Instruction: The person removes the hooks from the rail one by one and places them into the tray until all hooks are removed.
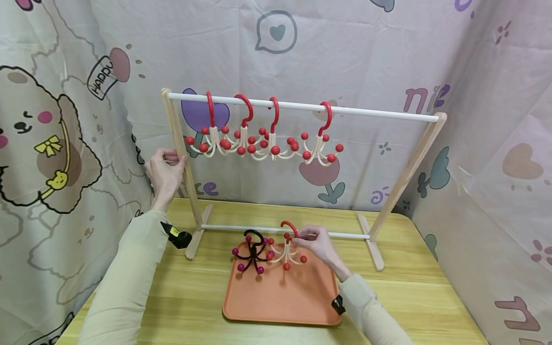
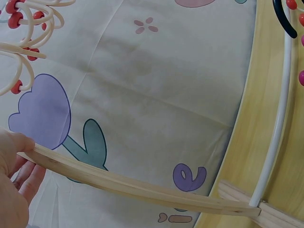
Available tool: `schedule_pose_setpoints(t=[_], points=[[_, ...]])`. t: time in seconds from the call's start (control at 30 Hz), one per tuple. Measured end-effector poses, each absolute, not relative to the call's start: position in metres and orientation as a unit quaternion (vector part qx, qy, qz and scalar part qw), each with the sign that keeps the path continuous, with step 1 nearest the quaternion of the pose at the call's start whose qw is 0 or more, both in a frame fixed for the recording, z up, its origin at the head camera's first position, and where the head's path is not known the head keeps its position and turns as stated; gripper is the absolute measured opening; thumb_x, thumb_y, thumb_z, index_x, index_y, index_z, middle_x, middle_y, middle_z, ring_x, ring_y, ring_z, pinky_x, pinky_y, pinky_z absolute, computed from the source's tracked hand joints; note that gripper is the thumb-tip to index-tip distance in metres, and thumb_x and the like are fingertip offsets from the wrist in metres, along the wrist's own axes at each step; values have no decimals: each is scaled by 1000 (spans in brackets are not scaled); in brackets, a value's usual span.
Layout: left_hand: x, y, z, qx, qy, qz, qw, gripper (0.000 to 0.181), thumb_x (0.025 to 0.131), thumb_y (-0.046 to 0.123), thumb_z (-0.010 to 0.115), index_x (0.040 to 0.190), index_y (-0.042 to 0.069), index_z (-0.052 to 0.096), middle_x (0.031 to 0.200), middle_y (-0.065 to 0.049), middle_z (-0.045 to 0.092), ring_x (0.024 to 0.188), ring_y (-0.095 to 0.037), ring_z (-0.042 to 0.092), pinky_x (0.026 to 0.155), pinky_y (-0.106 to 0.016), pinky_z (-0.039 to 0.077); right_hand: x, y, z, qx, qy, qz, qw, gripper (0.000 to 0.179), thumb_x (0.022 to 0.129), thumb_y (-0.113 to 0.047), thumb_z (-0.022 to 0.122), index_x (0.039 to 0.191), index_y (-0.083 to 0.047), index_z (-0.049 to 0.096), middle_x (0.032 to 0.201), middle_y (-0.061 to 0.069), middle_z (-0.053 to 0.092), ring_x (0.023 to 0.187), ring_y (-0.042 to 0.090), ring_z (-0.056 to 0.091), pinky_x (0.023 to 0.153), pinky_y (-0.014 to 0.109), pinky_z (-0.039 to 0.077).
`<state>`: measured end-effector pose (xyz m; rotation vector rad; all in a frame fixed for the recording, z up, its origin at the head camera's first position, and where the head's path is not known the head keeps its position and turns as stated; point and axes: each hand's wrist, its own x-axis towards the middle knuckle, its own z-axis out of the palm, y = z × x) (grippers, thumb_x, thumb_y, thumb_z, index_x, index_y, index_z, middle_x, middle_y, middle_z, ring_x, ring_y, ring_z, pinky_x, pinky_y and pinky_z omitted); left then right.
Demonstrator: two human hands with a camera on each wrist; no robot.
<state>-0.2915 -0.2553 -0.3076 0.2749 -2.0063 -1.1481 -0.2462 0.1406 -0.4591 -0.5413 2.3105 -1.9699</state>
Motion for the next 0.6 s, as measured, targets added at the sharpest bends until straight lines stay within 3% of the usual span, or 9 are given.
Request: schedule_pose_setpoints(t=[0.3,0.6], points=[[-291,-255,-308,107,-793,-451,396,29,89,15,73,111,-3,67,104,-25,74,65,18,41,108,-41,38,-245,139,-467,-169,765,-621,38,22,83,-3,79,97,12,69,95,22,75,77,5,70,75,18,56],[-291,-255,-308,103,-792,-452,397,29,89,15,73,111,-3,67,104,-25,74,66,17,42,110,-40,35,-244,138,-472,-156,767,-620,53,24,83,-5,79,98,11,68,96,15,74,79,6,70,74,19,56]])
